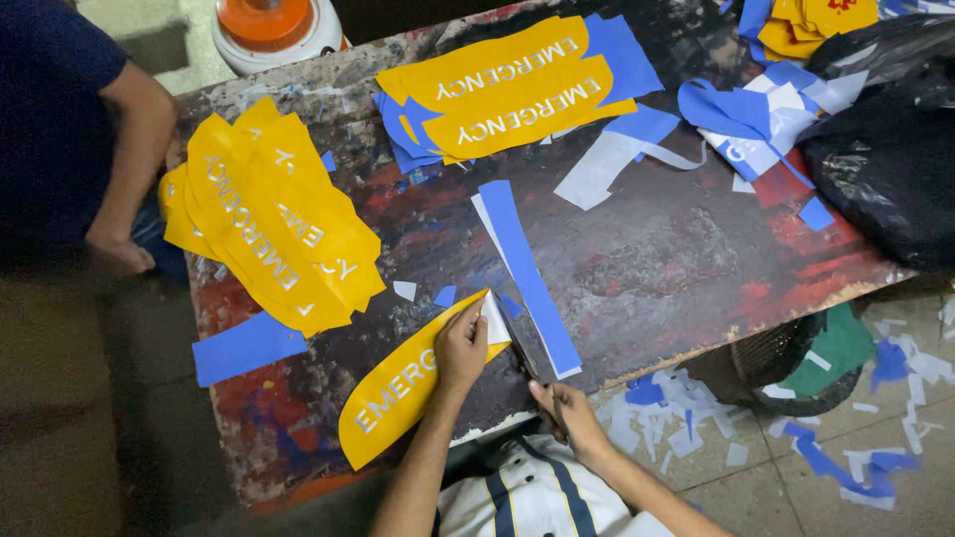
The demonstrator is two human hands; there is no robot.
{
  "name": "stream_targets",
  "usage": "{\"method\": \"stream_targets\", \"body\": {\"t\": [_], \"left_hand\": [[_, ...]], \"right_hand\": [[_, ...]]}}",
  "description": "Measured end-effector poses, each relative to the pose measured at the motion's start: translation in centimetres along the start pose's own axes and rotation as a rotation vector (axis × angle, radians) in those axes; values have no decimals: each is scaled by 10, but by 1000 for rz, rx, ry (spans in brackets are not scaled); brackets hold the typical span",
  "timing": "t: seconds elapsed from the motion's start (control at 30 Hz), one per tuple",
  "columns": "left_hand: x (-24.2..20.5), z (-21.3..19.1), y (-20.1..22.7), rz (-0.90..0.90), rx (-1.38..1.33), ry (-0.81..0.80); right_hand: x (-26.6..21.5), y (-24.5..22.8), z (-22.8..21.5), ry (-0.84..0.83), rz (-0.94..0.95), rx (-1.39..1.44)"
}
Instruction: The person uses scissors to cut yellow 'EMERGENCY' signs from blue backing material on a work table. They trim the edges of each sign, place finished pieces on a stack, and continue cutting additional signs.
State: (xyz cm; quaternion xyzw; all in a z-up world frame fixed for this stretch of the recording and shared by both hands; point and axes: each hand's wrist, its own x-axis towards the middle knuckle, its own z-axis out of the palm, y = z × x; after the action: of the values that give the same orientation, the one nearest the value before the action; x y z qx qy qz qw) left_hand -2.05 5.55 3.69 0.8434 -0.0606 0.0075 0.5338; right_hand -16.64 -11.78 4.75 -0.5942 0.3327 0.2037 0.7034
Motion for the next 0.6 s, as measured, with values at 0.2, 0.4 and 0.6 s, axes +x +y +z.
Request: {"method": "stream_targets", "body": {"t": [0.2,0.4,0.6], "left_hand": [[0,-1,2,50,-17,33],[-2,1,0,-94,-25,-18],[-3,6,-9,35,11,59]], "right_hand": [[-3,-1,7,-1,19,36],[1,6,8,3,37,63],[11,15,6,-6,-5,55]]}}
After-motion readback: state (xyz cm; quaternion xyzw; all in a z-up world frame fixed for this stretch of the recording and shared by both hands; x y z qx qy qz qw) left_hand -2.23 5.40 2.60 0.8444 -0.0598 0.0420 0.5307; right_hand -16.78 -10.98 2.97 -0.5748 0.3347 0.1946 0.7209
